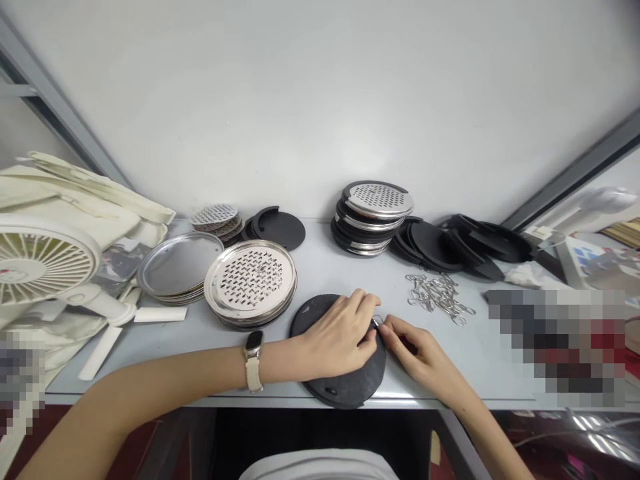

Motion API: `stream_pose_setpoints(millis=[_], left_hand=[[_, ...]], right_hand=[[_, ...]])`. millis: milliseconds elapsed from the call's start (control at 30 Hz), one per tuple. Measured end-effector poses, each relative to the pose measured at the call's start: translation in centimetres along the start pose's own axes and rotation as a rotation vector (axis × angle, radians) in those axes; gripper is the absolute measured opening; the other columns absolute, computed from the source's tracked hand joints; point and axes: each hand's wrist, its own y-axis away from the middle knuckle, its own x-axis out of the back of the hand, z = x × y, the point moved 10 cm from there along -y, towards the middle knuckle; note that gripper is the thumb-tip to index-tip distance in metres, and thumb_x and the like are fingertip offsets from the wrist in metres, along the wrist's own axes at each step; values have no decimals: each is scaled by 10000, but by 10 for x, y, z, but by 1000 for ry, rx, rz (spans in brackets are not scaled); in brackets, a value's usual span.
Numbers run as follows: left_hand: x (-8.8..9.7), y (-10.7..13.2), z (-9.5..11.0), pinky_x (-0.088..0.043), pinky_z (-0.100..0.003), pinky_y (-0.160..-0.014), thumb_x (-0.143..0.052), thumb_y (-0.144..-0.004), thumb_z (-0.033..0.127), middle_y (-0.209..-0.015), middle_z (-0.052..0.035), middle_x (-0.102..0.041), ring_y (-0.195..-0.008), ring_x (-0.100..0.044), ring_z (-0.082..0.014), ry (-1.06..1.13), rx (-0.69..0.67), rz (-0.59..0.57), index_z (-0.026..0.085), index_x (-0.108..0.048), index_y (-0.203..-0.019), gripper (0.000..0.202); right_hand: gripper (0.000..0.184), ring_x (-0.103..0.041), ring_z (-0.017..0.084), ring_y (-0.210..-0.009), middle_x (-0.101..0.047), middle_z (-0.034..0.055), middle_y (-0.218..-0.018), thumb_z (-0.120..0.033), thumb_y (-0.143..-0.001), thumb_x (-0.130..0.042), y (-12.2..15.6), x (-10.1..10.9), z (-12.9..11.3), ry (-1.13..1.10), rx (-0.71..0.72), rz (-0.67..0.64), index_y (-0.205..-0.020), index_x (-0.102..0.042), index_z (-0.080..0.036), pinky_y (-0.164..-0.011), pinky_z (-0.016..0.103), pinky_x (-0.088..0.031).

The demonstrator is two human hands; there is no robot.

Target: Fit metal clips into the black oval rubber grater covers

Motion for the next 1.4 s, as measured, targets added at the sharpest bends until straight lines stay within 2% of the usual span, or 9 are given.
stream_pose_setpoints(millis=[133,300,600,1000,1400], left_hand=[[-2,0,0,-484,-386,-886,-503,-834,113,-1077,-76,-494,-1005,-526,-228,51,-10,-11,192,-390,-1127,323],[-2,-1,4,-479,-370,-893,-481,-855,119,-1085,-85,-508,-1000,-536,-223,12,-39,-35,174,-412,-1103,263],[-4,0,9,-467,-338,-806,-436,-864,113,-891,-53,-555,-855,-547,-202,-88,-93,-80,179,-426,-967,122],[-6,0,9,-438,-314,-799,-463,-839,109,-873,-42,-554,-838,-537,-189,-128,-100,-71,170,-443,-960,136],[-5,0,10,-438,-315,-810,-465,-843,101,-872,-39,-553,-829,-534,-189,-127,-112,-54,172,-443,-948,128]], right_hand=[[368,-381,131,-599,-377,-35,-635,-423,-990,-342,0,1,0,6,13,14,-693,-374,-209,-551,238,-333],[368,-386,132,-597,-389,-35,-630,-415,-988,-349,-1,0,0,27,31,3,-685,-370,-208,-556,242,-334],[355,-416,136,-597,-446,-28,-634,-390,-973,-384,-1,1,0,26,34,7,-685,-453,-195,-565,240,-369],[317,-359,133,-603,-345,-43,-644,-357,-965,-385,1,-1,0,0,38,-4,-688,-350,-209,-565,239,-316],[303,-321,124,-585,-312,-51,-631,-350,-963,-385,0,0,6,-27,-4,15,-695,-355,-211,-548,241,-288]])
